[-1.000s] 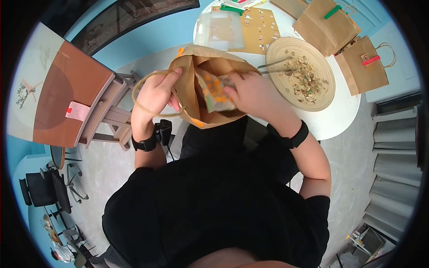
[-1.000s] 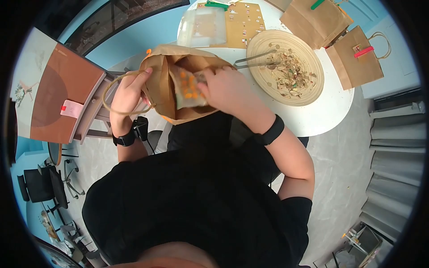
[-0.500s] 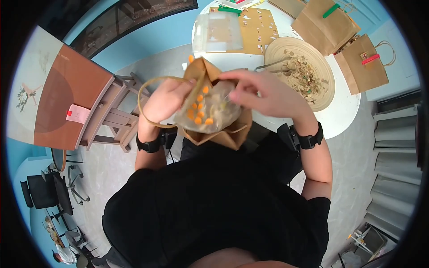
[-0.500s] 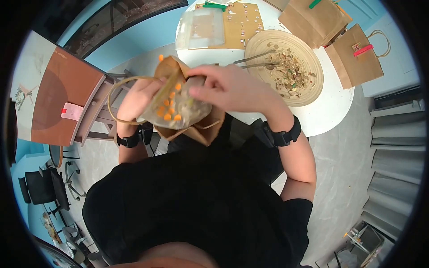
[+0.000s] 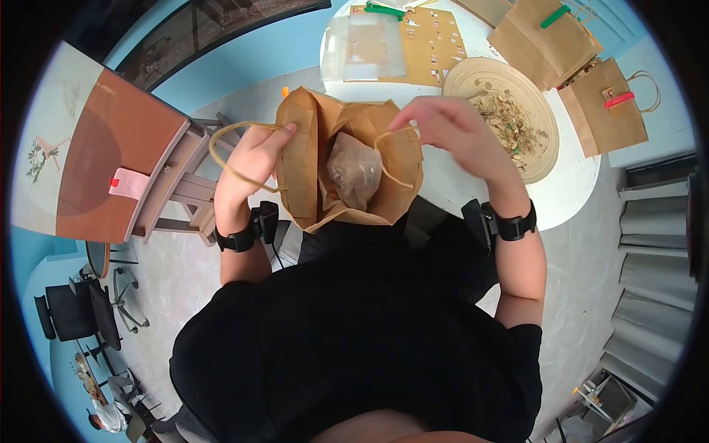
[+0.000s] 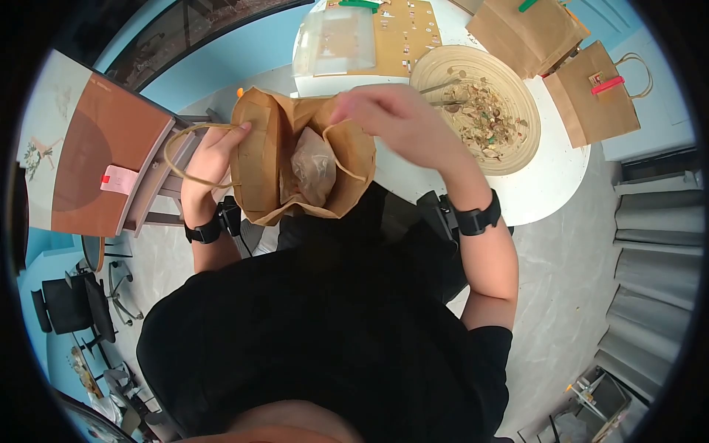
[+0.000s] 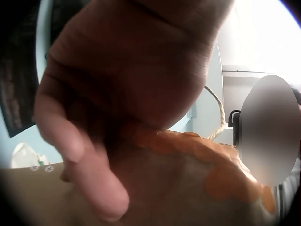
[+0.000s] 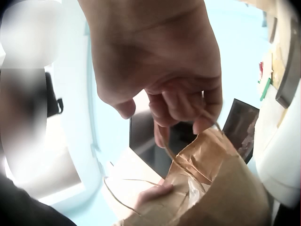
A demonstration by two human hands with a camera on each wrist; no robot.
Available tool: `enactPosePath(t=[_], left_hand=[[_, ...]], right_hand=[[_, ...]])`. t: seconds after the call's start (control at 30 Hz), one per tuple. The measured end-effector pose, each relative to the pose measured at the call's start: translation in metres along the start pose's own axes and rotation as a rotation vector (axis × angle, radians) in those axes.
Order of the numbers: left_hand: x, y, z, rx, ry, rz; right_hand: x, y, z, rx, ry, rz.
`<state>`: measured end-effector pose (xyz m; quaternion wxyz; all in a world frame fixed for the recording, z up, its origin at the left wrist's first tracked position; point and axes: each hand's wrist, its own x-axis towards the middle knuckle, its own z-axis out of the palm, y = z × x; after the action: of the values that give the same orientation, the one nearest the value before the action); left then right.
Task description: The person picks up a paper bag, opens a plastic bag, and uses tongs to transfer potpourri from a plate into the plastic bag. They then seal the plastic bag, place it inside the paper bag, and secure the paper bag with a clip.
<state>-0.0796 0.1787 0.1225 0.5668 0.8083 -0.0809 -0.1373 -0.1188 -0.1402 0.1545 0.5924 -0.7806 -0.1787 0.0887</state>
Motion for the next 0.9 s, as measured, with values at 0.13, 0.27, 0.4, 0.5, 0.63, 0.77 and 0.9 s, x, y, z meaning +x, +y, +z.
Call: enactPosePath(t=[0.13,0.27,0.4,0.5,0.63,0.77,0.9], left_hand=[[0.004,-0.006,-0.019,0.044,0.016,0.013],[-0.027,0.056,0.012,-0.239,0.332,0.020],[-0.003,0.025,-0.005,0.130,-0.037,-0.011],[-0.010,0.032,0.009,0.016,0.019,0.039],[-0.015,0.035,0.020,0.013,-0.004,0.108],[-0.019,0.033,0.021,0.091,-0.011,0.140],[-0.021,0.033,0.022,0.199,-0.018,0.145]], right_hand=[[-0.006,0.021,-0.024,0.387,0.076,-0.245],[-0.021,0.012,-0.052,0.507,0.095,-0.340],[-0.028,-0.019,-0.030,-0.491,0.338,-0.028],[-0.029,-0.048,0.007,-0.314,0.446,-0.577],[-0.001,-0.036,0.055,-0.265,-0.021,-0.345],[0.032,0.002,0.074,-0.705,-0.474,0.194],[0.048,0.040,0.087,-0.534,-0.449,0.131]])
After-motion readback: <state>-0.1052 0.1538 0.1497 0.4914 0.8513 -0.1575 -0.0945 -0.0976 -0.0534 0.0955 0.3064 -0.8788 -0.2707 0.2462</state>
